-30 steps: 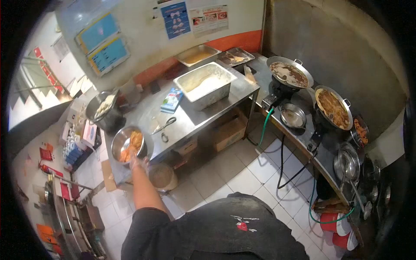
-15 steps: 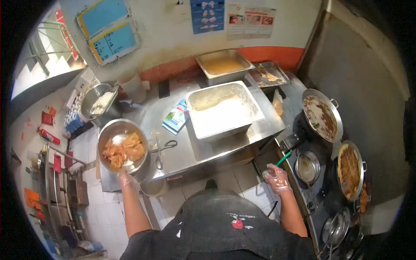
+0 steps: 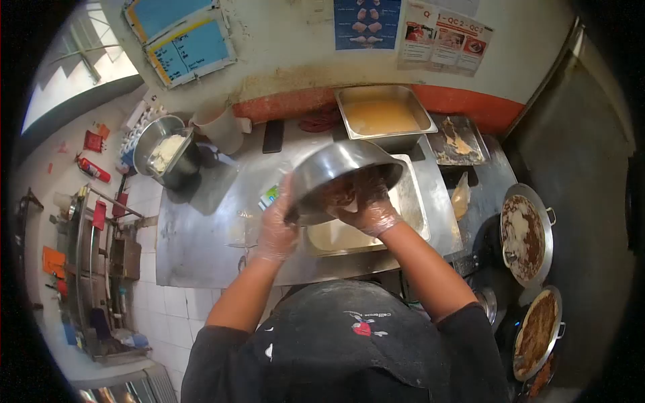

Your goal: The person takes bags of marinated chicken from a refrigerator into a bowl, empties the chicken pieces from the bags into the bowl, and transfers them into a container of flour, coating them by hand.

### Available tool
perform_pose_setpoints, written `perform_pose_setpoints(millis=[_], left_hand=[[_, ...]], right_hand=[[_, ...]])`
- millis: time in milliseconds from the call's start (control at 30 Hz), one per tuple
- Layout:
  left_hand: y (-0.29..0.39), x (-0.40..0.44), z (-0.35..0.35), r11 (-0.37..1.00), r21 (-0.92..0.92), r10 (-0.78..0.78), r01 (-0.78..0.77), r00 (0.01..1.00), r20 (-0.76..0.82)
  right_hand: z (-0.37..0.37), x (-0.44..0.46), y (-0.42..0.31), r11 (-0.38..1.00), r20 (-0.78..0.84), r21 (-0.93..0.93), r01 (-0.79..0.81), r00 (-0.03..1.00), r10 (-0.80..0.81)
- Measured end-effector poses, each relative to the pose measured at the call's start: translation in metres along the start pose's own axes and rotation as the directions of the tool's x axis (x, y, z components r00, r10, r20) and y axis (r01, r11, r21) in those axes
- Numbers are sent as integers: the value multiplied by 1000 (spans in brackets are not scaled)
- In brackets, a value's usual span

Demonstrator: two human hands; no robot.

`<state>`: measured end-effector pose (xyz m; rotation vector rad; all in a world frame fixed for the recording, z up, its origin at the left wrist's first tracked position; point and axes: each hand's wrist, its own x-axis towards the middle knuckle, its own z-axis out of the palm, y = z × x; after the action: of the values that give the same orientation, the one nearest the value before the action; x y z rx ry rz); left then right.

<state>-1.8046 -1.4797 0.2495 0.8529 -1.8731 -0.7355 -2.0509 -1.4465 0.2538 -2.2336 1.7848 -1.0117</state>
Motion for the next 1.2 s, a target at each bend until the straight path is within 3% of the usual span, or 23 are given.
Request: perform_pose_setpoints(millis=[33, 167, 200, 233, 300, 400, 500, 533, 667, 767, 867, 967, 1067, 1133, 1167, 1200], left_hand=[[7, 3, 12, 996, 79, 32, -34, 999, 22], [5, 11, 47, 974, 217, 68, -60, 997, -28], [7, 13, 52, 964, 258, 67, -61, 998, -15], [10, 15, 56, 952, 298, 67, -63, 998, -3], [15, 18, 66, 932, 361, 33, -12, 998, -50], [26, 23, 78, 909, 412, -25, 65, 994, -103], [39, 32, 83, 900, 424, -57, 102, 992, -117], [42, 34, 85, 901, 423, -55, 98, 992, -113], [62, 38, 100, 900, 416, -50, 126, 981, -188], [52, 34, 100, 867, 474, -65, 157, 977, -204], [46, 32, 93, 831, 538, -47, 142, 982, -186], [29, 31, 75, 873, 452, -50, 183, 955, -292], [11, 42, 56, 974, 80, -154, 211, 881, -448], [-30, 24, 36, 908, -307, -405, 287, 790, -461], [-46, 14, 24, 819, -487, -526, 302, 735, -428], [-49, 4, 10, 937, -10, -319, 350, 843, -433]], right_hand=[[16, -2, 20, 994, -100, -78, 74, 992, -82], [19, -9, 71, 994, 63, -85, 75, 996, -70], [16, -10, 92, 997, 173, 56, 60, 982, -69], [-24, 2, 80, 939, 502, 267, -219, 863, 59], [-42, 1, 85, 981, 466, 154, -121, 884, 35], [-13, 0, 119, 995, 458, 91, -38, 889, -8], [-1, 13, 121, 990, 189, 129, 62, 978, -86], [4, 18, 120, 984, 199, 172, 40, 977, -75], [49, 46, 110, 967, 207, 123, 224, 947, -246], [61, 52, 108, 905, 186, 224, 362, 896, -404], [35, 53, 105, 881, 391, 459, 115, 864, -317], [6, 44, 114, 969, 763, 242, 53, 606, -224], [5, 16, 121, 979, 808, 134, 151, 556, -197], [14, 6, 131, 985, 815, 96, 145, 557, -161], [8, 13, 129, 997, 847, -8, 75, 530, -33], [-2, 25, 125, 993, 865, -114, 8, 493, 95]])
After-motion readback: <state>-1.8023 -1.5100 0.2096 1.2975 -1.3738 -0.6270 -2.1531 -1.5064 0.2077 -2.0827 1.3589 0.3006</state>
